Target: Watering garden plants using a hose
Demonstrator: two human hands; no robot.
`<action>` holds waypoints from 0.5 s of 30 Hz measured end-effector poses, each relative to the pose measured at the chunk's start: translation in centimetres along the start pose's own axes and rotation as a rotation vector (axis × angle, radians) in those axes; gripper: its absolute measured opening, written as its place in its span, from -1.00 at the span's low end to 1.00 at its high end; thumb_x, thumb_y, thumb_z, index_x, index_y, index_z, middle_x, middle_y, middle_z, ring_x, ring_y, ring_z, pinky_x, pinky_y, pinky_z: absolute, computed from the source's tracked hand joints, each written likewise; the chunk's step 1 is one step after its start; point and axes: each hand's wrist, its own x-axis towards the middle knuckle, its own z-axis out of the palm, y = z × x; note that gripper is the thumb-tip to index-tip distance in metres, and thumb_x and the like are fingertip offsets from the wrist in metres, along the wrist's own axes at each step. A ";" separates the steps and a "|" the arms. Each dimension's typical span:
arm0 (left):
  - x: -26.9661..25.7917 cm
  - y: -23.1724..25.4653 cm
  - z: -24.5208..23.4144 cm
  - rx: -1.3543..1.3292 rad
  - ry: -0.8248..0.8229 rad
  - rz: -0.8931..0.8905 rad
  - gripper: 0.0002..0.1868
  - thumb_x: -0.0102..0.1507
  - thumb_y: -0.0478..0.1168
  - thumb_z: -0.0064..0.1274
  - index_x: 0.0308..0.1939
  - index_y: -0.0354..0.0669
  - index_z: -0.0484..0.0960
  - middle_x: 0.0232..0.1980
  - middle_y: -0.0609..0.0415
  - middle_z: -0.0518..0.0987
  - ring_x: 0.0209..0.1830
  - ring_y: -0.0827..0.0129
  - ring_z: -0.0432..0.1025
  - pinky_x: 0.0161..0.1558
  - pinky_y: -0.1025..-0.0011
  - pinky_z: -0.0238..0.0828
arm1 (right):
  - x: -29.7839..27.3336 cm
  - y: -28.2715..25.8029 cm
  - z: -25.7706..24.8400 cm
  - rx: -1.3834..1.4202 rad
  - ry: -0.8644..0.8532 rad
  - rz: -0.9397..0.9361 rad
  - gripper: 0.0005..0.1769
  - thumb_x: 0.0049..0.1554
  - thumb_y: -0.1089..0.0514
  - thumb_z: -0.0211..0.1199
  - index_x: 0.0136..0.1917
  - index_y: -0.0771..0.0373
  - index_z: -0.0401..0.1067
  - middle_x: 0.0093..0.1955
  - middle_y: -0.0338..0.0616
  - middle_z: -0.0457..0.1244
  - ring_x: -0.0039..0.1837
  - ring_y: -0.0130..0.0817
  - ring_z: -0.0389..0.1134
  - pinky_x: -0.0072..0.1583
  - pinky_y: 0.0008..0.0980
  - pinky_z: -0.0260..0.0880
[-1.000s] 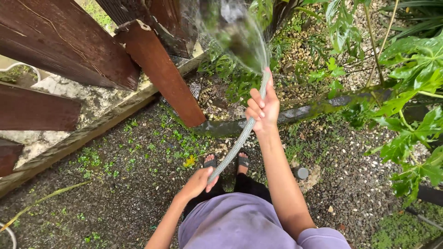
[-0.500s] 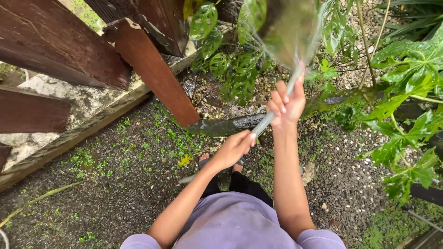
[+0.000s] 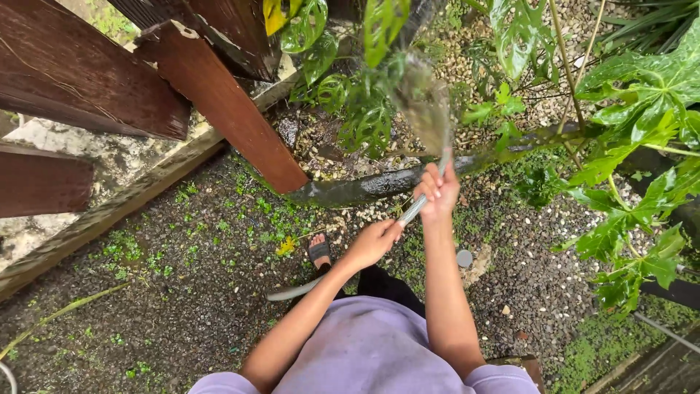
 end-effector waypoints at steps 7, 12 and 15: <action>-1.4 -3.6 -1.3 0.079 0.057 -0.141 -0.49 0.46 0.18 -0.28 -0.32 -0.10 0.52 -0.54 0.01 0.49 -0.44 0.22 0.40 -0.29 0.30 0.31 | -0.6 3.3 -7.5 0.089 0.091 0.131 -0.47 0.40 -0.06 -0.50 0.60 0.01 -0.22 -0.45 -0.46 0.01 -0.54 -0.63 0.05 -0.57 -0.67 0.11; -4.1 -1.8 -3.1 0.016 0.108 -0.231 -0.41 0.45 0.25 -0.26 -0.24 -0.18 0.58 0.26 -0.35 0.51 0.23 -0.18 0.43 0.08 0.10 0.38 | -0.9 6.3 -8.2 0.069 0.295 0.183 -0.50 0.40 -0.05 -0.49 0.52 0.17 -0.15 -0.45 -0.46 -0.04 -0.55 -0.70 0.00 -0.59 -0.73 0.04; -4.1 -4.7 -4.1 -0.012 0.134 -0.224 -0.49 0.47 0.16 -0.27 -0.37 -0.07 0.52 -0.48 0.01 0.51 -0.41 0.27 0.40 -0.29 0.35 0.31 | -0.3 8.0 -12.5 -0.010 0.335 0.226 -0.45 0.39 -0.09 -0.50 0.54 0.17 -0.19 -0.46 -0.52 -0.02 -0.56 -0.71 0.02 -0.61 -0.73 0.05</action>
